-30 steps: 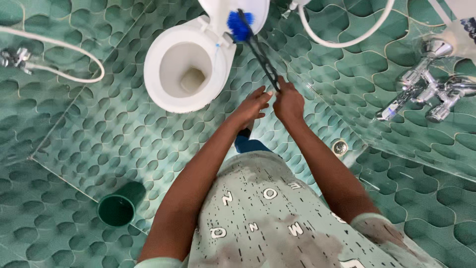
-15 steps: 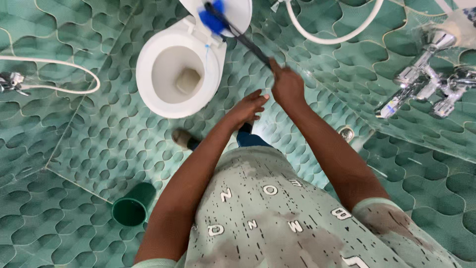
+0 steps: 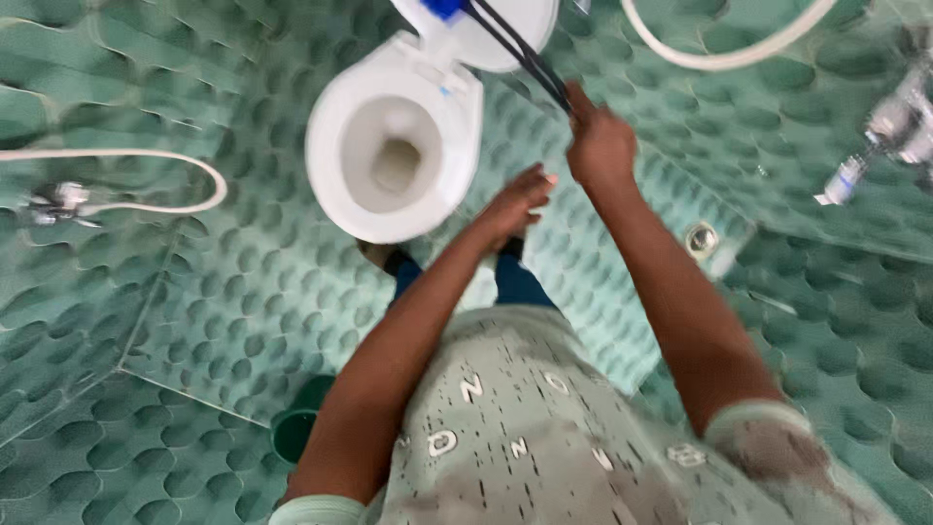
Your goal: The person cleans a toilet by pouring liquid from a bottle into the bowl and scrubbing the interior with a long-handled brush.
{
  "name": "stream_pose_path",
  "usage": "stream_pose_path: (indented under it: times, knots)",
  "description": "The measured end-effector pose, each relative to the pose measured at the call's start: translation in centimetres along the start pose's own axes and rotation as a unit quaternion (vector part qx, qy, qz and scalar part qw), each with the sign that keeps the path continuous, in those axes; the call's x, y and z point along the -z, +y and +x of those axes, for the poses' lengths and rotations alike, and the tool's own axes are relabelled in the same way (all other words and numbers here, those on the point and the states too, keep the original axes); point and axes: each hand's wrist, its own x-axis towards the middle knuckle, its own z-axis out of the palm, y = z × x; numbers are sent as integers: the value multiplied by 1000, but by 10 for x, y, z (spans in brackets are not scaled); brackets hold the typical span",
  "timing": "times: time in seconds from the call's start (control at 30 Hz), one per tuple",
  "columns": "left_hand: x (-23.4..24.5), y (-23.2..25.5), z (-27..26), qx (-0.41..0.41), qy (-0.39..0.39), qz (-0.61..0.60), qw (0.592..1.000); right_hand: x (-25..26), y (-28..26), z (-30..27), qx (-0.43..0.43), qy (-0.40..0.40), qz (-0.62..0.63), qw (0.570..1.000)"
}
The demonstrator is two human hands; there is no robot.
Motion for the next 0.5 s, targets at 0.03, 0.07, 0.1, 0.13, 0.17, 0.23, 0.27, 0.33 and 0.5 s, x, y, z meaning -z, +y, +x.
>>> stream_pose_path:
  times: [0.03,0.07,0.1,0.13,0.17,0.23,0.27,0.33,0.5]
  knots:
    - [7,5,-4,-10,-14,-10,1000,-2,-11,-7,-10,-18,-8,1000]
    - [14,5,-14,-11,-33,-23,999,-3,-21,-21,-28,-43,-19,998]
    - [27,9,-19,-13,-29,-23,999,-6,-30,-21,-25,-43,-17,999]
    - [36,13,-22,-5,-28,0,1000,-4,-38,-28,-39,-32,-28,998]
    - [42,15,-27,2,-29,23,999,-3,-48,-32,-53,-21,-39,998]
    - [57,14,-42,15,-41,31,999,10,-60,-18,-42,-5,-40,998]
    - [63,12,-49,21,-46,30,998,18,-68,-12,-42,27,-22,999]
    - [72,7,-53,40,-56,39,997,36,-76,-4,-51,57,-10,997]
    - [77,-8,-55,28,-67,-16,997,48,-83,-17,-53,44,-46,997]
